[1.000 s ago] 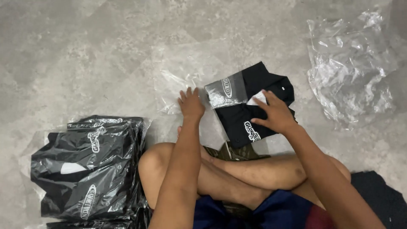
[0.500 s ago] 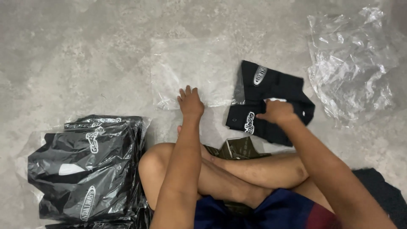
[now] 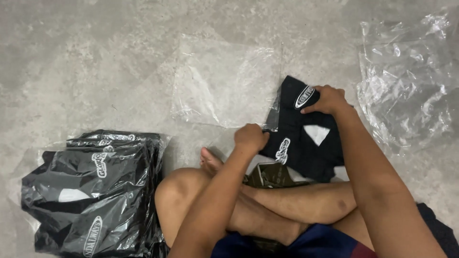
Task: Packaging folded black shirts into clear plastic bags and sealing them while sitting on the floor.
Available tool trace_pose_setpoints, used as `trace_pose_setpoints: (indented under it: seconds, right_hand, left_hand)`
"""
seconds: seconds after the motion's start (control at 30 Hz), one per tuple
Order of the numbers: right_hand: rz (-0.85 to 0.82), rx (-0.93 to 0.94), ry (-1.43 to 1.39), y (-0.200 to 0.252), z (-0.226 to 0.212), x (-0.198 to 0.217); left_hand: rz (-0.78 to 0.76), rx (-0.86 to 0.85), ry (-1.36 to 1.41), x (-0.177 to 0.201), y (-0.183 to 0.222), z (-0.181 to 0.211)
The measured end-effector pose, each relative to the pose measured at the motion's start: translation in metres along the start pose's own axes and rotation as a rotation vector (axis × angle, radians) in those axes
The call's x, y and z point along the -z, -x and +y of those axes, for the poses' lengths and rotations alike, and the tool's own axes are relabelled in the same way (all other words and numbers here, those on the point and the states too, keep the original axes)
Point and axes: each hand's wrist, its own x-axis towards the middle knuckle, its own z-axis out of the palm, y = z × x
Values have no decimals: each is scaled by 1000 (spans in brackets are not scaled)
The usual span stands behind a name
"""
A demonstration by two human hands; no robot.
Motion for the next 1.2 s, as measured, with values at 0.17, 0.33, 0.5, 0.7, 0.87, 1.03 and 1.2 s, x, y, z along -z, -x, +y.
trace_pose_setpoints:
  seconds: [0.17,0.33,0.5,0.7,0.87,1.03,1.2]
  right_hand:
    - [-120,40,-109,-21,50,-22]
    - [-229,41,-368,41,25,32]
    - [-57,93,-381,110,1,49]
    - [237,101,-3,194,-41,7]
    - [309,266,-43,224,-81,-8]
    - [516,248,75,181,-41,-36]
    - [306,71,33,158,-14,16]
  left_hand:
    - [-231,39,62,1,-3,-3]
    - [-288,-8,163,0,14,3]
    - [-328,-46,494,-28,-1,7]
    - [-390,-81,826,-37,12,15]
    - [-323,-41,863,-35,21,21]
    - [-305,-129,849,-33,-9,12]
    - [237,-407,-150,19,28,20]
